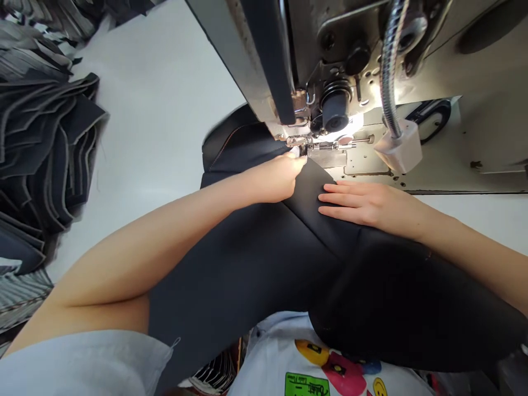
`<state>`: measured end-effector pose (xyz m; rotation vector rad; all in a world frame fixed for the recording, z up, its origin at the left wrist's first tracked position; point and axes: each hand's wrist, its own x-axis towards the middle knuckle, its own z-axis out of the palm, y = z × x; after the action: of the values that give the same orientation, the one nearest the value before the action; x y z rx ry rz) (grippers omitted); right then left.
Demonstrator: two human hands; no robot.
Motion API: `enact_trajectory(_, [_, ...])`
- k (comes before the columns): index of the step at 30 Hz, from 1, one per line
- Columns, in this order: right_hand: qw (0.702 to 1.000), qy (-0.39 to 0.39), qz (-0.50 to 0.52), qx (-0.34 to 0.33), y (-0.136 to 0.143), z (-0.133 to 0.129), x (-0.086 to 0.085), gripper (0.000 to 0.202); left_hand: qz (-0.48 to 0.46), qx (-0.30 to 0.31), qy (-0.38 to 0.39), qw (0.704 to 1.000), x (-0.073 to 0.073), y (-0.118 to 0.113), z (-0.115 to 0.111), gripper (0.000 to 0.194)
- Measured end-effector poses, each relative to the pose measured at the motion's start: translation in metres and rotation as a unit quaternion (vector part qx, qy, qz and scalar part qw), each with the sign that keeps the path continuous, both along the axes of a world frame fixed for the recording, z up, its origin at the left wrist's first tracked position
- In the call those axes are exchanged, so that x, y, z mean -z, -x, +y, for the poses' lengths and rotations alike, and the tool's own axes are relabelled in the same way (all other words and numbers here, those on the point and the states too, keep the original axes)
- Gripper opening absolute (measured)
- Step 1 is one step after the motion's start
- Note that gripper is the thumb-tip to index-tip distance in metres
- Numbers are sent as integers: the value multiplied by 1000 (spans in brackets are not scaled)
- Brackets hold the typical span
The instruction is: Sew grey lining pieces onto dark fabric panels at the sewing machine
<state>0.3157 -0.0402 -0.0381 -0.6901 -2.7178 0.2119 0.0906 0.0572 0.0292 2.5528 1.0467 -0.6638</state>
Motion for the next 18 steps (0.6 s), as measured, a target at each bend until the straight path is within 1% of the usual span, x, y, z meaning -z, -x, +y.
enact_trajectory(3, [999,-39,-10,9,16,-2,2,42,9,-14,-14,1000,0,-8,-8,52])
enact_trajectory(6, [997,-66,-20,22,39,-6,2,41,29,-4,-12,999,-4,-11,-12,54])
enact_trajectory(9, [998,-41,-23,50,53,-8,-1,41,91,-16,-5,996,-13,-10,-16,70])
enact_trajectory(11, [999,23,-13,33,48,-7,-6,45,143,-23,6,989,-18,-7,-18,81])
enact_trajectory(13, [991,132,15,-26,30,-5,-16,52,171,-16,16,985,-21,-3,-18,85])
enact_trajectory(15, [962,255,50,-87,2,-4,-31,56,174,-11,32,984,-22,1,-14,84])
enact_trajectory(16, [946,303,63,-98,-13,-6,-39,56,167,-13,40,985,-21,3,-11,83])
enact_trajectory(18, [927,355,76,-91,-40,-14,-56,55,155,-17,54,986,-20,5,-7,82])
